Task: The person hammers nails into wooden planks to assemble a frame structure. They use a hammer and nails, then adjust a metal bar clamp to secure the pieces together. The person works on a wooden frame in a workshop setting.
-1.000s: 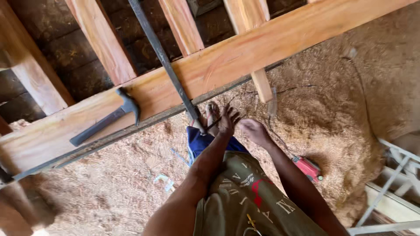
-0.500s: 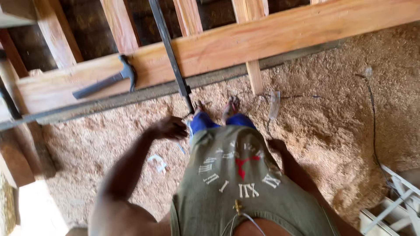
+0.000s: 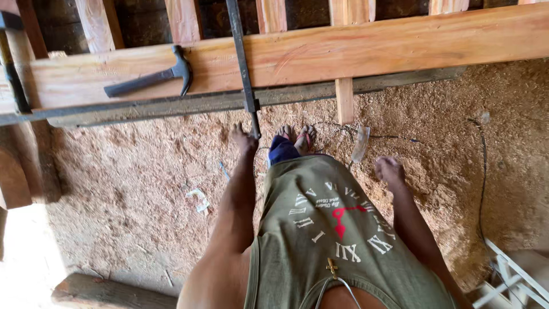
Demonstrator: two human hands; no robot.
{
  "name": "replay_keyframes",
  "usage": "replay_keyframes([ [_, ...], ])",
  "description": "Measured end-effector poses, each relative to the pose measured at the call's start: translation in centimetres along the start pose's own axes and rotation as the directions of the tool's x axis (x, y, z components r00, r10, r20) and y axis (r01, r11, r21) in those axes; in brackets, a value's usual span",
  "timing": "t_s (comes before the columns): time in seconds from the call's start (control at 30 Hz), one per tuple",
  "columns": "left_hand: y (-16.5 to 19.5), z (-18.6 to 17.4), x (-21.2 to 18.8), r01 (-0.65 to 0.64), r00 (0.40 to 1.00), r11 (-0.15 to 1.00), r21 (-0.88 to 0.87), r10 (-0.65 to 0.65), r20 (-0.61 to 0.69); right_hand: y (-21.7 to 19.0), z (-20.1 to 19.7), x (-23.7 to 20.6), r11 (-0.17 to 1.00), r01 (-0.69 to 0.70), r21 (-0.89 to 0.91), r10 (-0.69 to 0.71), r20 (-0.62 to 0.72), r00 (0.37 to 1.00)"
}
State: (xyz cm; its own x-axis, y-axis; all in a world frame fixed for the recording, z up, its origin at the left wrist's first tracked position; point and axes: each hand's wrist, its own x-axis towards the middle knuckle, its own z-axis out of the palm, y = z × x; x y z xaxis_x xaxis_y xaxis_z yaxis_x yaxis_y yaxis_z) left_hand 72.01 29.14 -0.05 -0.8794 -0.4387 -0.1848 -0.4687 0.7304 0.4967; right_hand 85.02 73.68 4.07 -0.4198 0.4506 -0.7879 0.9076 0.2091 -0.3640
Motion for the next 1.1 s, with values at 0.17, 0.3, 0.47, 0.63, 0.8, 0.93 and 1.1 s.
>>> replay_keyframes([
  [0.17, 3.7, 2.2, -1.3, 0.6, 0.79, 0.624, -0.5, -0.363, 0.494, 0.3, 1.0, -1.5, 0.99, -0.114, -0.081, 0.126, 0.16, 0.979],
  [0.3, 5.5, 3.1, -2.4, 0.792, 0.579, 0.315, -0.523, -0.115, 0.807, -0.6, 2.3, -2.5, 0.99, -0.12, -0.068, 0.13, 0.157, 0.979],
  [0.47, 4.1, 2.4, -4.5, 0.95, 0.303, -0.153, -0.274, 0.225, 0.926, -1.7, 3.9, -2.1, 0.977, 0.015, -0.213, -0.01, 0.025, 1.0],
  [0.63, 0.4, -1.3, -4.8, 0.94, 0.316, -0.193, -0.283, 0.173, 0.933, -2.0, 5.1, -1.7, 0.976, 0.044, 0.214, -0.084, 0.182, 0.98],
  [0.8, -1.0, -2.2, -4.2, 0.939, 0.318, -0.226, -0.26, 0.279, 0.906, -2.3, 5.5, -1.3, 0.989, -0.031, 0.144, -0.003, 0.231, 0.973],
  [0.93, -5.2, -6.4, -0.1, 0.977, 0.141, 0.112, -0.181, 0.299, 0.944, -2.5, 5.0, -1.0, 0.997, -0.072, 0.04, 0.06, 0.243, 0.968],
  [1.1, -7.1, -11.5, 8.7, 0.135, 0.279, 0.975, 0.177, -0.209, 0.937, -2.6, 3.8, -0.9, 0.995, -0.042, 0.091, 0.034, 0.088, 0.996],
])
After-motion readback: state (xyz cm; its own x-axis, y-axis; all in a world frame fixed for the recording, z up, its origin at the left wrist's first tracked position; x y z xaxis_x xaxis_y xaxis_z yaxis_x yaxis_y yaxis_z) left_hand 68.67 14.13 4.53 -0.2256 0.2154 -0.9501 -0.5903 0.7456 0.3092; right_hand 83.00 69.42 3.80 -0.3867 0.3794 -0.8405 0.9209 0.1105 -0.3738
